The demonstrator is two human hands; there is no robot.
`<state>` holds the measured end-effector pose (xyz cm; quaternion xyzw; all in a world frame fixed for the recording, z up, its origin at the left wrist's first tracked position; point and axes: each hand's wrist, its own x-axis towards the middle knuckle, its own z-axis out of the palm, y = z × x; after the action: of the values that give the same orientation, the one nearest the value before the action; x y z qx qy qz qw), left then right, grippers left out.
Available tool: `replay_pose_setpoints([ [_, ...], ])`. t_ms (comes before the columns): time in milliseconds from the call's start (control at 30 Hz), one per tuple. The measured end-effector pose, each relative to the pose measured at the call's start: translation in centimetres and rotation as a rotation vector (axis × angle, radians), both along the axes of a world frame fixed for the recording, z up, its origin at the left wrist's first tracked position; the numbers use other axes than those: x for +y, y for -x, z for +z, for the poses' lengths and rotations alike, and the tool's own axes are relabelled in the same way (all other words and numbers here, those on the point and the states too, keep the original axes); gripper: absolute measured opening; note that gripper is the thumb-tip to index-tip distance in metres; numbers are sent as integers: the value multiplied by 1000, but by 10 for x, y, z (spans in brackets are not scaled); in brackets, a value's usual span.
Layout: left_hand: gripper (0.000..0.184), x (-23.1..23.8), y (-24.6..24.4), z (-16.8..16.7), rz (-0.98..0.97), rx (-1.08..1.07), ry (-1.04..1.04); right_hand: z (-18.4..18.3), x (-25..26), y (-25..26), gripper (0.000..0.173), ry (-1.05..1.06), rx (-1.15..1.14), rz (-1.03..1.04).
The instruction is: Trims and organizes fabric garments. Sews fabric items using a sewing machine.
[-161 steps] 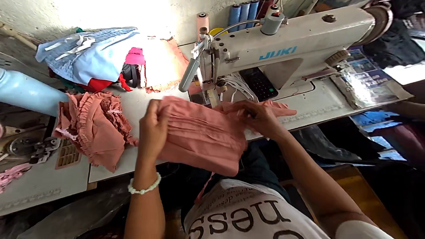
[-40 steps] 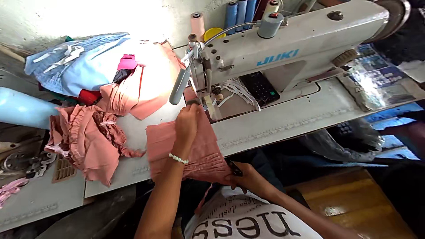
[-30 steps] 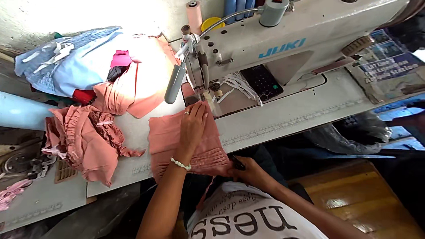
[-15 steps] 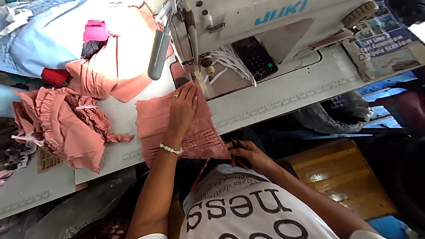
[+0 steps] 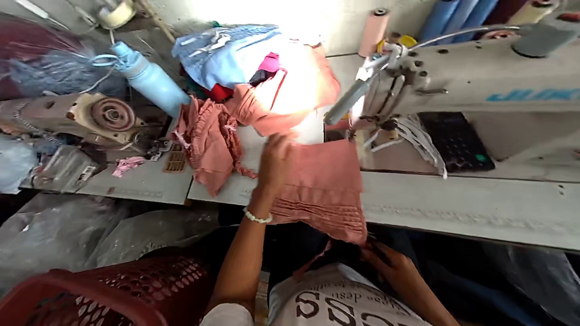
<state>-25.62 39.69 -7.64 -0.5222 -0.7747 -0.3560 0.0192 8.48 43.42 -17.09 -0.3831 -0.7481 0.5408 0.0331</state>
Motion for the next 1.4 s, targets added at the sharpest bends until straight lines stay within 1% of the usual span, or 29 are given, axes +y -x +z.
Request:
replay_pose_setpoints([
  [67,31,-33,36,12,255,-10,-54,3,5,-5,33,-93,-106,75],
  [133,36,-64,71,20,546,-5,-21,7,9,-10,31,-107,-154,145],
  [167,40,-76,85,22,654,-14,2,10,11,-11,31,-108,-160,173],
  [200,45,-86,96,24,723,-37,30,14,12,-12,30,-116,-146,193],
  [267,50,-95,111,32,786,-95,70,19,13,-11,29,-151,-116,214],
  [333,44,-95,119,43,788,-156,105,22,10,-8,27,-212,-66,220],
  [400,37,-95,123,52,750,-209,98,27,7,-6,25,-266,-11,236],
  [433,35,-96,124,56,724,-226,57,31,6,-5,25,-279,10,253],
  [533,38,-98,117,76,629,-303,-169,44,8,-7,24,-300,79,264],
  [600,41,-100,109,88,573,-355,-320,49,10,-8,23,-376,146,241],
  [667,41,-100,97,100,483,-364,-481,53,14,-3,23,-455,247,204],
  [733,46,-98,83,109,378,-349,-618,61,19,11,23,-513,376,166],
  [800,48,-97,66,114,313,-289,-667,75,23,29,24,-550,501,160],
  [900,41,-89,27,111,229,-185,-610,110,29,65,25,-555,655,160],
  [967,35,-75,-8,99,145,-122,-554,136,30,89,33,-477,739,141],
  [1033,28,-59,-53,82,24,-130,-491,151,30,113,37,-377,797,89],
  [1067,27,-52,-74,73,-51,-152,-456,154,29,122,35,-331,810,35],
  [1100,30,-46,-92,65,-119,-183,-420,156,27,129,28,-309,807,-34],
  [1133,36,-43,-105,59,-179,-224,-385,156,27,133,22,-311,790,-92],
  [1167,45,-43,-110,55,-232,-277,-349,155,27,132,19,-316,772,-120],
  [1200,49,-43,-110,54,-285,-341,-319,152,29,128,17,-312,764,-133],
  [1233,47,-44,-107,53,-344,-419,-303,148,31,123,16,-301,763,-139],
  [1333,32,-44,-99,57,-527,-723,-252,140,35,105,15,-272,767,-160],
  [1400,31,-41,-98,60,-603,-888,-193,140,38,96,12,-288,791,-182],
])
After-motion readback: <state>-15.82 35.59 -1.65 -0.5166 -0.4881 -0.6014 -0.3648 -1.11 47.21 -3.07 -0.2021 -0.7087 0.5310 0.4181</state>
